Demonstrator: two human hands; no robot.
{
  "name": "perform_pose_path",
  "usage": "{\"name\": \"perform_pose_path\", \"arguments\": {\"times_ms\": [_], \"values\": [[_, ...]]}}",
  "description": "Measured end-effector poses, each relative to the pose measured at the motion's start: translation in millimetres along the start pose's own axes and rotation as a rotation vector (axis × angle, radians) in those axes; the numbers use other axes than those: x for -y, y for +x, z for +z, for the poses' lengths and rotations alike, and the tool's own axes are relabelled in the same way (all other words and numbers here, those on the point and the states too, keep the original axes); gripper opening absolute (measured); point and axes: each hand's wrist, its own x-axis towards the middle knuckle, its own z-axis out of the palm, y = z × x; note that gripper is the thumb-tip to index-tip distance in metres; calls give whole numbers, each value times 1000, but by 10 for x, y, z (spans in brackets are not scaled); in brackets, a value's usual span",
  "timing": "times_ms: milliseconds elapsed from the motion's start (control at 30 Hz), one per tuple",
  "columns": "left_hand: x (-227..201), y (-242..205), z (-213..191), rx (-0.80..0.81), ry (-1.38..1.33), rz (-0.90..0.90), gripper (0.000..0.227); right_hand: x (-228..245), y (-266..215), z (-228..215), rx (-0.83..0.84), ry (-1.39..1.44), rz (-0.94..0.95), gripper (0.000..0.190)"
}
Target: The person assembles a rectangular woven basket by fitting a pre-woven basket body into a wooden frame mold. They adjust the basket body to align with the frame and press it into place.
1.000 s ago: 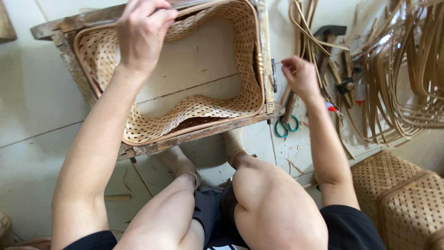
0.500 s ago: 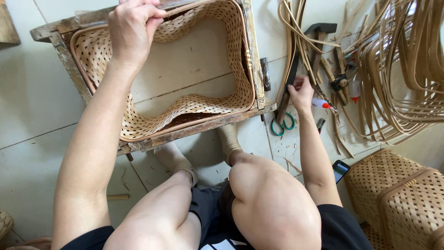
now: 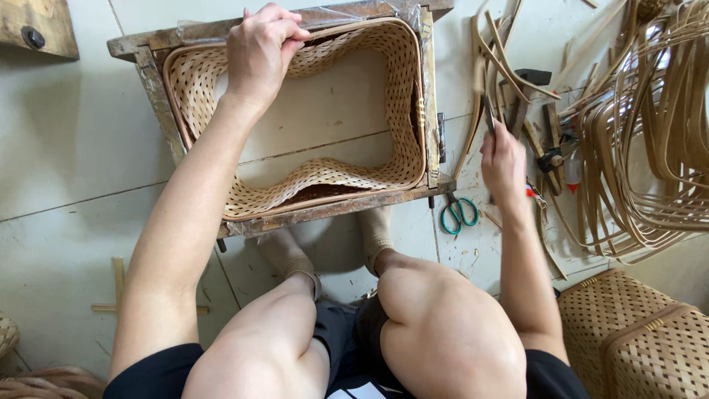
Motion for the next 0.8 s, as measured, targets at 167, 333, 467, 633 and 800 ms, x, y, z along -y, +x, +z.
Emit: {"name": "perform_pose_path", "arguments": {"times_ms": [167, 333, 467, 633, 800], "values": [[36, 37, 109, -51, 69, 16, 8, 477, 434, -573, 370, -510, 81, 19], [121, -22, 201, -24, 61, -19, 7, 1137, 699, -654, 2, -207, -318, 44], [147, 16, 284, -86, 94, 14, 9, 1554, 1042, -580, 151, -393, -260, 51], [212, -23, 353, -91, 72, 16, 11, 1673, 1181, -470, 259, -614, -249, 48], [187, -24, 323, -79, 83, 14, 9, 1592, 1313, -411, 299, -649, -323, 53]]}}
